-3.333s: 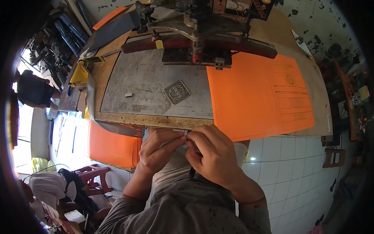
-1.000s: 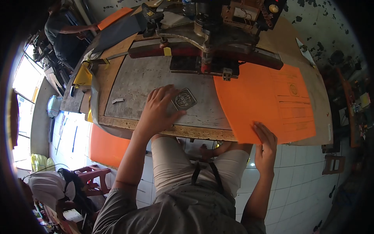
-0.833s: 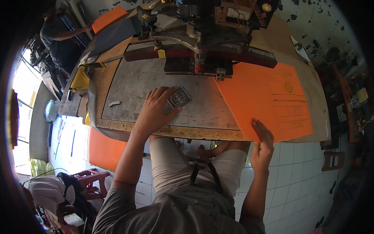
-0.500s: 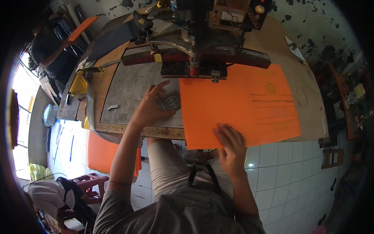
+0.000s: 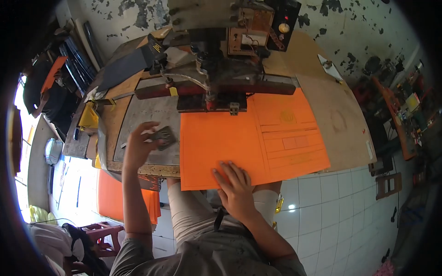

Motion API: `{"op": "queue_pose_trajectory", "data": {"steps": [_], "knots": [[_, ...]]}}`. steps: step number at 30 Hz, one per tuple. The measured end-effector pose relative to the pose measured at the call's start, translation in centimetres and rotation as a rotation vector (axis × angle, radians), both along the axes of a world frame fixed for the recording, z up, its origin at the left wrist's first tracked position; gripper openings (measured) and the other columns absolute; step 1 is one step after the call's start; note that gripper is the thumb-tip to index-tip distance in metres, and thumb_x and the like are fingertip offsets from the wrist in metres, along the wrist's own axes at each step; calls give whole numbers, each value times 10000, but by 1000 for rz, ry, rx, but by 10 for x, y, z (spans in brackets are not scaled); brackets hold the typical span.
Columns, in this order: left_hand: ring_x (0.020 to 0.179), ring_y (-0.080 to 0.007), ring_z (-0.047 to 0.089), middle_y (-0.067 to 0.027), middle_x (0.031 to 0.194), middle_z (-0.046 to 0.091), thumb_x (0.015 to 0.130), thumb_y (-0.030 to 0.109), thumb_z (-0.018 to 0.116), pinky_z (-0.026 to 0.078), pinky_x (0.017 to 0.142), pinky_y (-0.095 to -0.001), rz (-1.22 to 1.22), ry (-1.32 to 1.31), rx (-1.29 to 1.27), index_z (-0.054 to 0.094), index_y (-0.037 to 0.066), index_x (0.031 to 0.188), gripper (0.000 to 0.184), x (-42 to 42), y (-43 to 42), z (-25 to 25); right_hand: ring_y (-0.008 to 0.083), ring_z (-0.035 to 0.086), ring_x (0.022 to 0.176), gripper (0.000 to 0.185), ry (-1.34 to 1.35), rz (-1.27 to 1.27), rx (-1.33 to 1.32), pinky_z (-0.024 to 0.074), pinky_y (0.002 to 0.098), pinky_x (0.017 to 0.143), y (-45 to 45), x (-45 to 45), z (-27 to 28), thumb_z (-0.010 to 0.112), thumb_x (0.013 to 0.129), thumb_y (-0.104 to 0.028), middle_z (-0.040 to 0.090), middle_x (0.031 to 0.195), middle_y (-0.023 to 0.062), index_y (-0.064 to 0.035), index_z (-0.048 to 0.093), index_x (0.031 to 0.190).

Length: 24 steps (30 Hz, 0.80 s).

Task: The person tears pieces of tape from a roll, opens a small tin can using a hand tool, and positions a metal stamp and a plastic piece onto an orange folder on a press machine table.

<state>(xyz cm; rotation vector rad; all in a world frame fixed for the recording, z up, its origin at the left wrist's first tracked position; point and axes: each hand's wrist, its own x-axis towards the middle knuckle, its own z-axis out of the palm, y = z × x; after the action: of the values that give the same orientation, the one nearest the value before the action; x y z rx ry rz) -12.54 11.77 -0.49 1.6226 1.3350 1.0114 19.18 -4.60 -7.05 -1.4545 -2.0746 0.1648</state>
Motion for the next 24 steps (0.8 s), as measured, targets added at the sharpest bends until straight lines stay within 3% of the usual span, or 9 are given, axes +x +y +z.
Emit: {"op": "queue_pose_trajectory", "data": {"steps": [2,8,9,12,13,16,20,22,24], "knots": [[977,-147,732,-93,1238,716,912,1,828,566,696,-273,100,-50,14,673,-10,1377,491,-45,-1,1,357,438,1560,606,-35,6,11,348,592,1253,0,-9,-5,734,1010,-221,476,1687,138,-183,591,1597],[917,-153,740,-117,1216,758,957,28,797,572,705,-274,413,-69,220,652,-54,1376,451,-175,49,-37,376,437,1559,602,-103,71,33,361,599,1245,11,-40,0,717,1038,-288,461,1686,188,-155,572,1607],[923,-179,747,-128,1214,764,930,51,819,594,739,-319,442,-36,207,702,-50,1304,405,-175,51,-32,380,438,1557,615,-102,103,34,362,595,1245,10,-43,3,721,1037,-304,456,1686,196,-147,565,1611],[935,-200,755,-161,1261,765,935,68,813,594,747,-323,401,303,226,747,-1,1287,364,-190,73,-44,383,459,1538,636,-82,207,24,376,576,1240,11,-47,17,742,1025,-339,469,1671,207,-118,572,1597],[916,-276,768,-182,1263,759,911,112,838,609,801,-390,442,452,246,773,4,1231,344,-177,67,-34,378,478,1524,630,-60,251,6,387,566,1234,11,-42,24,755,1015,-343,492,1655,200,-107,591,1576],[908,-342,765,-189,1169,770,932,196,822,603,857,-433,458,867,580,787,14,1204,330,-190,75,-50,355,542,1470,570,-12,382,-26,428,532,1211,13,-7,60,794,988,-322,583,1573,173,-75,664,1486],[865,-375,758,-179,950,778,1043,334,692,587,828,-464,445,762,467,801,8,1062,344,-173,85,-10,340,657,1309,380,25,278,96,498,480,1112,21,46,143,793,977,-202,732,1350,127,-48,748,1322],[827,-411,752,-201,836,767,1083,382,621,581,785,-510,421,600,272,809,4,954,441,-161,106,30,350,685,1217,334,69,142,89,509,474,1063,32,66,151,773,978,-167,755,1263,125,-44,751,1289],[813,-435,747,-219,779,748,1109,427,576,576,798,-523,363,692,320,803,6,893,525,-160,149,54,362,698,1138,309,100,6,14,511,478,1029,42,79,134,766,973,-157,766,1193,123,-42,754,1260]]}}
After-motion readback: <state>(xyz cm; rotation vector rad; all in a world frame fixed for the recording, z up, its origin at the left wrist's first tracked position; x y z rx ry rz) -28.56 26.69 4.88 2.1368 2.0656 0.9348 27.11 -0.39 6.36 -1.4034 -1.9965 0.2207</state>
